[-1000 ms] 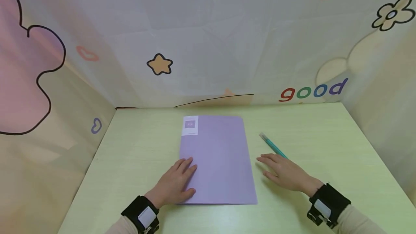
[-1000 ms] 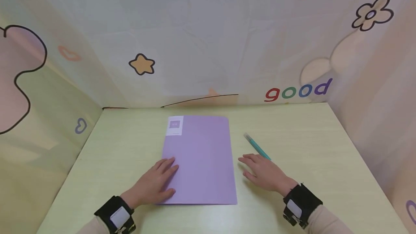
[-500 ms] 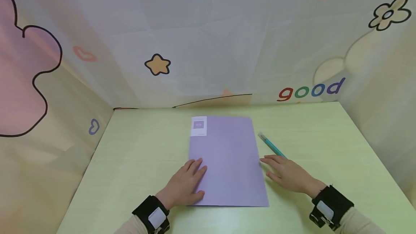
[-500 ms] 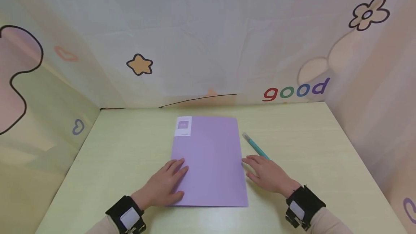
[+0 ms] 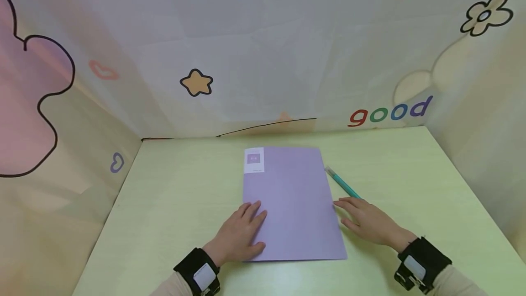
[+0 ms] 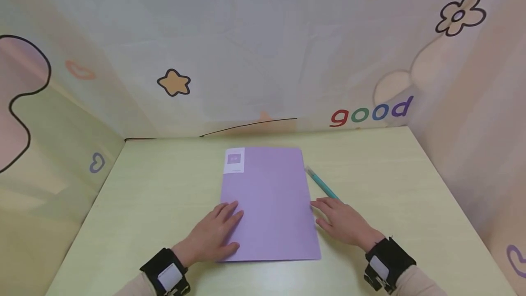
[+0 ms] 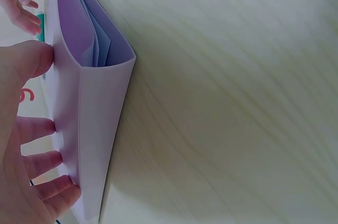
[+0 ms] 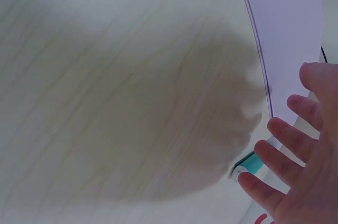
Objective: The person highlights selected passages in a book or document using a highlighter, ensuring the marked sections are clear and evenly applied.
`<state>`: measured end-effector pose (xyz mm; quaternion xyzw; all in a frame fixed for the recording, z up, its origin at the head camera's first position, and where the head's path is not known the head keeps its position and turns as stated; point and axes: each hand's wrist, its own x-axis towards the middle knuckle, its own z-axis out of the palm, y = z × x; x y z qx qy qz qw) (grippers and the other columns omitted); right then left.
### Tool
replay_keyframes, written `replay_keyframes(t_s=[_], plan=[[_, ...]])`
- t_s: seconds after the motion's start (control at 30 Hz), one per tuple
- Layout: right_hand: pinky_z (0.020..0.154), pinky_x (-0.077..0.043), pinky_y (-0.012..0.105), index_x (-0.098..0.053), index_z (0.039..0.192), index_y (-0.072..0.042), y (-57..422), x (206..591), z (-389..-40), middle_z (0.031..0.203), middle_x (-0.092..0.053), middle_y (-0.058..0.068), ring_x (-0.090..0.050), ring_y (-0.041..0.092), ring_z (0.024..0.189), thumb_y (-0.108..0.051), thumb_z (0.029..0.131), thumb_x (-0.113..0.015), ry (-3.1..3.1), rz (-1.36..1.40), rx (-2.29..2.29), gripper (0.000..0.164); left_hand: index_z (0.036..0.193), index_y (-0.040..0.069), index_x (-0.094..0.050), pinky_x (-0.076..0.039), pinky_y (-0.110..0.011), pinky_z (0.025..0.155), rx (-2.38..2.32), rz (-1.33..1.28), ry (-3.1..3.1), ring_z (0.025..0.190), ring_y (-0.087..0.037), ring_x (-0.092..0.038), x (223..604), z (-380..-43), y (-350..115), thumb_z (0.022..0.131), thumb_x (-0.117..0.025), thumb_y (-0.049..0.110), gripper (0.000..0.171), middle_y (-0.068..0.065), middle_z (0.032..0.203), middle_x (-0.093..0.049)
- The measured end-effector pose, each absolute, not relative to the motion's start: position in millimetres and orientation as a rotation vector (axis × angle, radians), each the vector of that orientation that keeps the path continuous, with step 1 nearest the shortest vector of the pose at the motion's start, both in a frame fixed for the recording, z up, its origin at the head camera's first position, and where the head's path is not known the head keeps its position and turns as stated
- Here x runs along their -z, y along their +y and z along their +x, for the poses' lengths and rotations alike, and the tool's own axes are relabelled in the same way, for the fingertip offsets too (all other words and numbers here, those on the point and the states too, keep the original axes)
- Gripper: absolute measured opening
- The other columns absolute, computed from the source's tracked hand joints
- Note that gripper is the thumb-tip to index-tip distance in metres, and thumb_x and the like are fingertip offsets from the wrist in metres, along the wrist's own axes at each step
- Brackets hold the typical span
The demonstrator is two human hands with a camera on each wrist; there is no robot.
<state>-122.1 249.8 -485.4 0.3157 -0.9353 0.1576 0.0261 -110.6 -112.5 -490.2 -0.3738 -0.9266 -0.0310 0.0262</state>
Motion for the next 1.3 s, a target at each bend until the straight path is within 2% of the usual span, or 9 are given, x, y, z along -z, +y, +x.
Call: replay_keyframes(t_s=[0.67, 1.3], plan=[[0.084, -0.046, 0.05, -0.052, 0.124, -0.007, 262, 492, -118, 0.118, -0.056, 0.012, -0.052, 0.032, 0.103, -0.023, 0.088, -0.057, -2.941, 0.869, -0.476, 0.04, 0.132, 0.006, -0.043, -0.032, -0.04, 0.102, 0.08, -1.167, -2.846, 0.121, -0.034, -0.035, 489, -111, -90, 0.081, -0.053, 0.051, 0.069, -0.019, 0.138, -0.037], [0.083, -0.046, 0.05, -0.053, 0.121, -0.003, 269, 489, -119, 0.112, -0.058, 0.017, -0.054, 0.034, 0.1, -0.022, 0.088, -0.055, -2.996, 0.836, -0.438, 0.038, 0.134, 0.008, -0.041, -0.031, -0.039, 0.103, 0.059, -1.167, -2.845, 0.122, -0.033, -0.034, 489, -111, -79, 0.082, -0.051, 0.053, 0.069, -0.018, 0.139, -0.036]])
